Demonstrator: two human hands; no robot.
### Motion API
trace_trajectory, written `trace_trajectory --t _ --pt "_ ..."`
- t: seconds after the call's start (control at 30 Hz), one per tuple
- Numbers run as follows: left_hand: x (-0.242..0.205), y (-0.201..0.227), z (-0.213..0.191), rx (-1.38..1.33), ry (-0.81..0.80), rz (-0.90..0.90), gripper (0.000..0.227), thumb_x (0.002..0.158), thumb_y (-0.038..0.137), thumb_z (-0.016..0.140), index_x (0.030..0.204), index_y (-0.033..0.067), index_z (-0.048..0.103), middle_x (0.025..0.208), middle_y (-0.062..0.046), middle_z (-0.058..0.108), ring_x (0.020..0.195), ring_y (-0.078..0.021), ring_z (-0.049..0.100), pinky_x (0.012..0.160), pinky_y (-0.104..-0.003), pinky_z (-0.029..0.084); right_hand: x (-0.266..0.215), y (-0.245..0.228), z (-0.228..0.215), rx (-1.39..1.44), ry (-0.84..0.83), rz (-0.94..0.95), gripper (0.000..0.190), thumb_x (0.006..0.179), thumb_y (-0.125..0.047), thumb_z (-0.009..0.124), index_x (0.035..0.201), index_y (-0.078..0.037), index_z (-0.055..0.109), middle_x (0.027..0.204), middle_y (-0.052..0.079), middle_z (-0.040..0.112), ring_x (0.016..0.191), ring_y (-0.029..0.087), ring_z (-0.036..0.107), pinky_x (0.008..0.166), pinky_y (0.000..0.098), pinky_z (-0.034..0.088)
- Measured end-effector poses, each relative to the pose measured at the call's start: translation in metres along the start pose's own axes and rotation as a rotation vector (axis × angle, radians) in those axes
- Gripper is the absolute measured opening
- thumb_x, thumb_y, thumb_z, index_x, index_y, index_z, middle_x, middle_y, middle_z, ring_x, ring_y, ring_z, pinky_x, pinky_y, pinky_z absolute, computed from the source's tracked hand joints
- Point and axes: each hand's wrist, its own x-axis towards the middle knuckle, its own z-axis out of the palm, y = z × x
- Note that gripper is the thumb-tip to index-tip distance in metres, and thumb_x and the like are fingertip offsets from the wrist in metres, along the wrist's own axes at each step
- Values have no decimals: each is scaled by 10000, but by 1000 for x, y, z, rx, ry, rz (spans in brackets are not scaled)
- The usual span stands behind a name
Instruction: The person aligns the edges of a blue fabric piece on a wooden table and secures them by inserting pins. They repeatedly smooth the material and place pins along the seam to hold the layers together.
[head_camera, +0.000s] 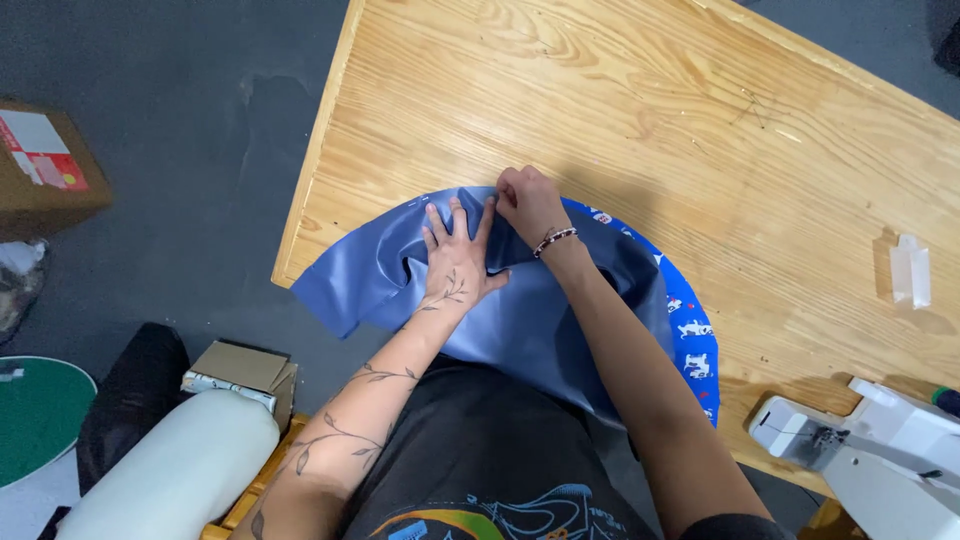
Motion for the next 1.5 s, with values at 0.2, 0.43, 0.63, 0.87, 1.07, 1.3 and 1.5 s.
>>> trace_trajectory --t 0.2,0.43,0.63,0.87,1.07,1.3,1.5 --pt "-7 -7 -17 -88 21 14 1221 657 579 857 1634 171 248 1557 -246 329 1436 -598 297 1137 -614 390 4 9 7 -48 3 -23 200 806 -221 763 905 -265 595 799 2 570 802 257 694 767 367 576" --pt "5 -14 -7 -97 24 -30 1268 579 611 879 1608 142 305 1557 -179 358 1423 -558 353 1061 -610 473 5 17 21 -142 47 -16 223 785 -262 807 875 -308 608 780 -53 604 784 215 707 756 362 590" --pt "0 -12 -15 -165 -4 -12 1177 636 524 870 1595 106 330 1536 -176 359 1429 -560 337 1064 -627 462 3 4 11 -226 14 56 219 843 -331 770 846 -329 551 802 -87 561 797 197 698 754 363 578" --pt "-2 -13 -14 -117 -4 -15 1191 630 534 865 1602 116 320 1551 -175 346 1441 -551 330 1102 -607 441 3 -19 -1 -213 -26 113 194 877 -308 756 867 -323 563 845 -54 570 848 245 707 796 397 596" --pt "-4 -9 -11 -129 12 -4 1199 633 540 840 1615 130 289 1556 -205 297 1454 -589 255 1154 -627 369 7 -30 -15 -72 -70 183 142 892 -291 749 838 -316 620 827 -55 606 886 250 711 833 413 590" --pt "-4 -3 -6 -119 5 8 1195 667 531 835 1632 127 256 1569 -260 234 1466 -624 157 1185 -656 289 23 -23 -12 34 -217 380 125 820 -303 813 812 -380 715 793 -177 716 915 172 737 901 373 596" --pt "-4 -1 -10 -63 -22 -7 1142 692 517 815 1632 168 268 1582 -245 233 1478 -589 182 1187 -629 308 28 -44 -54 138 -249 530 496 717 -374 902 967 -322 477 732 -222 729 963 186 736 987 384 548"
